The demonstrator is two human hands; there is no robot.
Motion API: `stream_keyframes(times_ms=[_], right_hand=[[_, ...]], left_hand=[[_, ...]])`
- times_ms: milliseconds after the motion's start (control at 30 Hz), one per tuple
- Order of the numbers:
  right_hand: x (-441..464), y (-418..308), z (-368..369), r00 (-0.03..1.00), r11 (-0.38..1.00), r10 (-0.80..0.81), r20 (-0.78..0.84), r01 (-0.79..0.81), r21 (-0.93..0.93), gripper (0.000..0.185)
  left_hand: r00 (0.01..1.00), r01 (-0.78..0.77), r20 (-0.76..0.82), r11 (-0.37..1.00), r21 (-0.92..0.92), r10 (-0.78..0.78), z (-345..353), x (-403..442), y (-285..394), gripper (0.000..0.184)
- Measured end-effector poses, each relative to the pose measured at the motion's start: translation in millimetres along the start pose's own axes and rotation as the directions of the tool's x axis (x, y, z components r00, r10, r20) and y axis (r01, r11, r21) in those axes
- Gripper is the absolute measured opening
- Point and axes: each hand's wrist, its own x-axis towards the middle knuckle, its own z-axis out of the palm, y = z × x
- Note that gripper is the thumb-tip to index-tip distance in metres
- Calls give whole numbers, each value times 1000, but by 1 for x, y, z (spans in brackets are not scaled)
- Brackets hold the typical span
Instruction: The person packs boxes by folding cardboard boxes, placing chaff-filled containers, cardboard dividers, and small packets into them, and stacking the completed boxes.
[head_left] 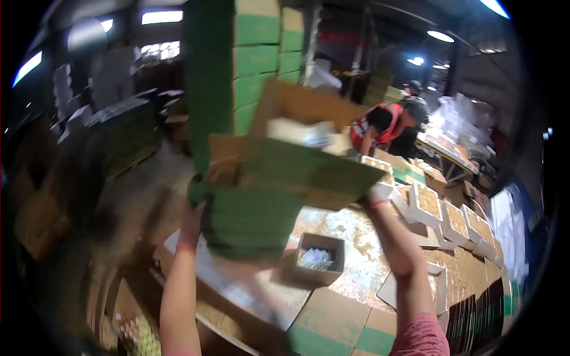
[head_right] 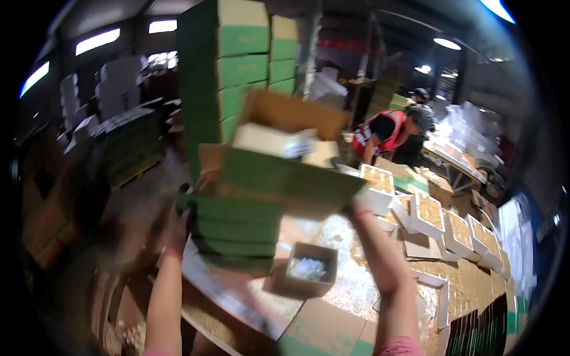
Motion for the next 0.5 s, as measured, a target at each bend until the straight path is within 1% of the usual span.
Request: stream_keyframes(times_ms=[33,67,133,167,233,267,300,333,367,400,433,467,500], right_hand=[[4,3,23,997,1000,-7,81,7,7,58],[7,4,42,988,1000,-8,152,4,29,58],[9,-3,68,960,996,-15,279,-9,85,59],[8,-6,77,944,994,-22,330,-16,111,59],[2,-18,86,910,984,-53,411,-22,176,59],[-5,-23,87,893,966,-51,446,-68,248,60],[-11,-23,88,866,901,-5,499,-213,379,60],[-26,-15,85,806,619,89,585,-505,601,61],[-40,-7,81,729,203,182,660,-684,700,63],[-67,-5,63,726,118,354,589,-660,742,63],[-104,-4,34,688,46,515,511,-617,785,64],[-155,20,2,800,544,562,212,-550,634,63],[-204,-9,-50,808,759,585,-77,-511,404,60]], left_hand=[[1000,19,-20,998,-54,-20,3,0,-17,58],[995,-67,-84,983,-170,53,8,5,-40,59],[976,-205,-147,917,-343,163,12,36,-137,63],[966,-253,-152,880,-402,208,15,51,-183,69],[939,-315,-207,931,-187,276,13,37,-125,65],[947,-299,-193,922,-246,256,10,36,-124,65],[957,-276,-177,912,-305,230,9,33,-124,64],[954,-221,-240,965,-145,182,11,26,-117,62],[959,-216,-218,965,-147,181,13,17,-109,62],[973,-129,-229,889,-440,28,14,2,-80,61],[973,-46,-194,719,-694,-126,19,-12,-53,61],[953,-195,-301,776,-600,7,23,-39,-47,62],[948,-138,-309,783,-606,-72,27,-67,-46,62]])
